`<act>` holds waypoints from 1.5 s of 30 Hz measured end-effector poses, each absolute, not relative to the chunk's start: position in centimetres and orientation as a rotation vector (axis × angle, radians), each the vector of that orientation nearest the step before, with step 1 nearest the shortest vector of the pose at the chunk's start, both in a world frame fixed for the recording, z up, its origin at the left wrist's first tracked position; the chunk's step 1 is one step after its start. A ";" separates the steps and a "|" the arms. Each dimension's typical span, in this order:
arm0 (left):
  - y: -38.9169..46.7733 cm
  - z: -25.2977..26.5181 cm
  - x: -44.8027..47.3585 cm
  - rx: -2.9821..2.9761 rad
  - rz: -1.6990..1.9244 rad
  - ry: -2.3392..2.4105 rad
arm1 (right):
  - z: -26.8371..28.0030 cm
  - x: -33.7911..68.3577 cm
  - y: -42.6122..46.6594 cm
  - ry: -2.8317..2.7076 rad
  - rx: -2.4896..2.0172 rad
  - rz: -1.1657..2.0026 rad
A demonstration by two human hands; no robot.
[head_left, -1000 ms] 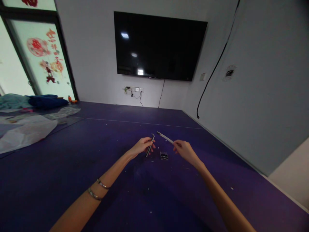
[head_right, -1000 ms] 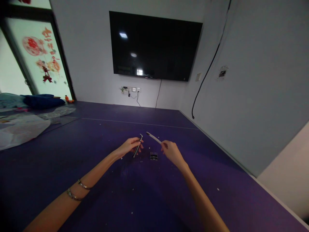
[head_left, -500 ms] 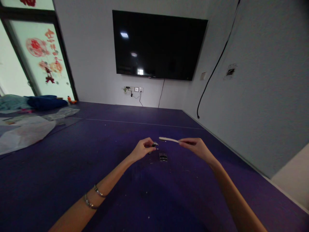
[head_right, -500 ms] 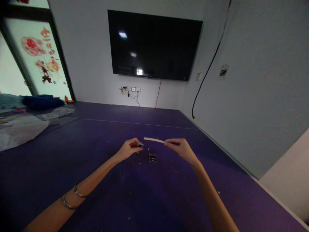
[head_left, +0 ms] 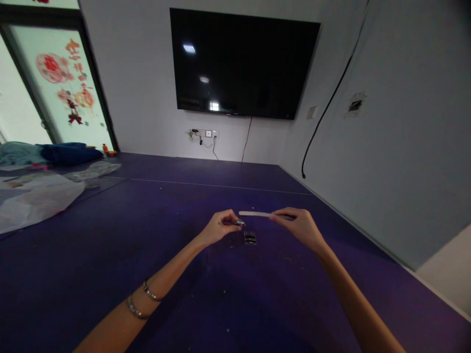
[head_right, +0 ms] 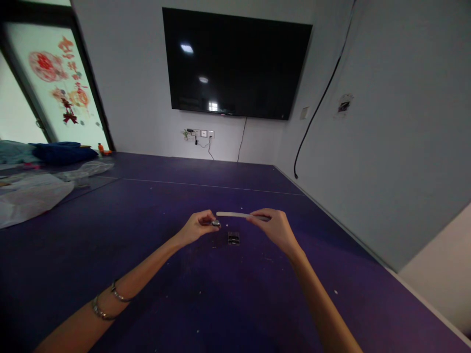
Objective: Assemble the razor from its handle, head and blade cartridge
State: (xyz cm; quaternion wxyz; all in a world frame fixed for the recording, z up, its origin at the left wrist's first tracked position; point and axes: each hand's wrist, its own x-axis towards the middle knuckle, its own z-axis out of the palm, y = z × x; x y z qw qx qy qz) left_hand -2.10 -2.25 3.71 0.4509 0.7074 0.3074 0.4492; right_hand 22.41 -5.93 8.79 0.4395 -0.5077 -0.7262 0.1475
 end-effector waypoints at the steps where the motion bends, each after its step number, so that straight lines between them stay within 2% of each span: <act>1: -2.3 3.7 -2.1 1.743 1.115 0.772 | 8.9 22.3 -6.0 -1.806 -1.252 0.388; 27: -2.9 4.1 -1.8 1.692 1.106 0.769 | 9.5 21.3 -7.0 -1.933 -1.149 0.486; 41: -2.9 4.2 -2.1 1.693 1.139 0.775 | 8.9 21.8 -6.4 -1.847 -1.163 0.423; 45: -3.0 4.3 -2.2 1.692 1.145 0.747 | 9.3 21.5 -6.7 -1.905 -1.110 0.515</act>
